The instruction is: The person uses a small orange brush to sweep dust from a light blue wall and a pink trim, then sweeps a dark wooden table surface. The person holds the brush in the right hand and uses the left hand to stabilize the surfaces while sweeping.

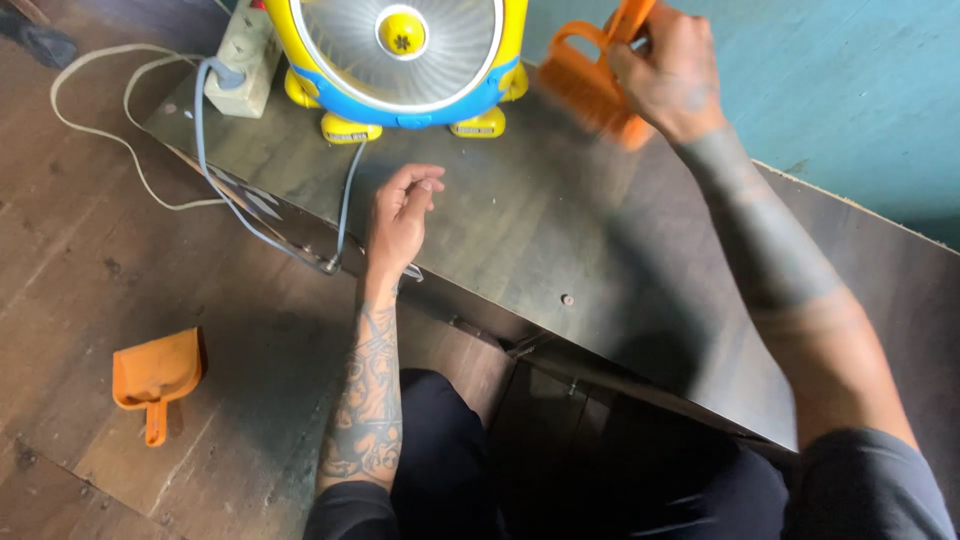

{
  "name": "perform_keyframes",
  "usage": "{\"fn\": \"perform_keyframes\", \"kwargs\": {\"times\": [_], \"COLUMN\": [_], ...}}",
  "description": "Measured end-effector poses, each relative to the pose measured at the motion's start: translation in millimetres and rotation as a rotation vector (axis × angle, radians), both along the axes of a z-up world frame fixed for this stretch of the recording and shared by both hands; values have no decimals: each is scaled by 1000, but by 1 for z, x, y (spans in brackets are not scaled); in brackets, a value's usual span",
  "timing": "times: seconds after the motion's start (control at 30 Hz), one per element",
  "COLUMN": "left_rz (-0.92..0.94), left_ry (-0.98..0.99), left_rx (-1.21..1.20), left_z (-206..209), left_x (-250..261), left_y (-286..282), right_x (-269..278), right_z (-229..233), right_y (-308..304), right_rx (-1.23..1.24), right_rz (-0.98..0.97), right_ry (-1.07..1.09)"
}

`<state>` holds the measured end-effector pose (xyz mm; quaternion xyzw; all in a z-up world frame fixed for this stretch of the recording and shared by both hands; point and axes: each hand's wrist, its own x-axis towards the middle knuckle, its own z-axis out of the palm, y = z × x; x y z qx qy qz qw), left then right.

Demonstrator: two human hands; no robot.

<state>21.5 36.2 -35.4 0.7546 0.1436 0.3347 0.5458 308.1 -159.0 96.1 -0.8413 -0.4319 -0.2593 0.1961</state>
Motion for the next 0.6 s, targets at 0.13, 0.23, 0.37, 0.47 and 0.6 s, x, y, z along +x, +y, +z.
{"fn": "perform_keyframes", "kwargs": {"times": [0.13, 0.23, 0.37, 0.47, 0.6], "left_rz": [-31, -32, -22, -25, -1], "left_ry": [8, 19, 13, 24, 76], "left_rx": [20, 39, 61, 88, 107], "left_z": [5, 9, 16, 7, 8], "left_x": [-1, -2, -4, -4, -2], "left_y": [-3, -6, -9, -7, -5], "right_x": [-95, -131, -146, -110, -18], "right_z": [46, 40, 7, -12, -26], "right_y": [-32, -41, -33, -27, -30], "right_rx": [80, 54, 2, -3, 4], "right_rz": [364, 538, 664, 545, 293], "right_ry": [902, 1119, 1367, 1282, 993]}}
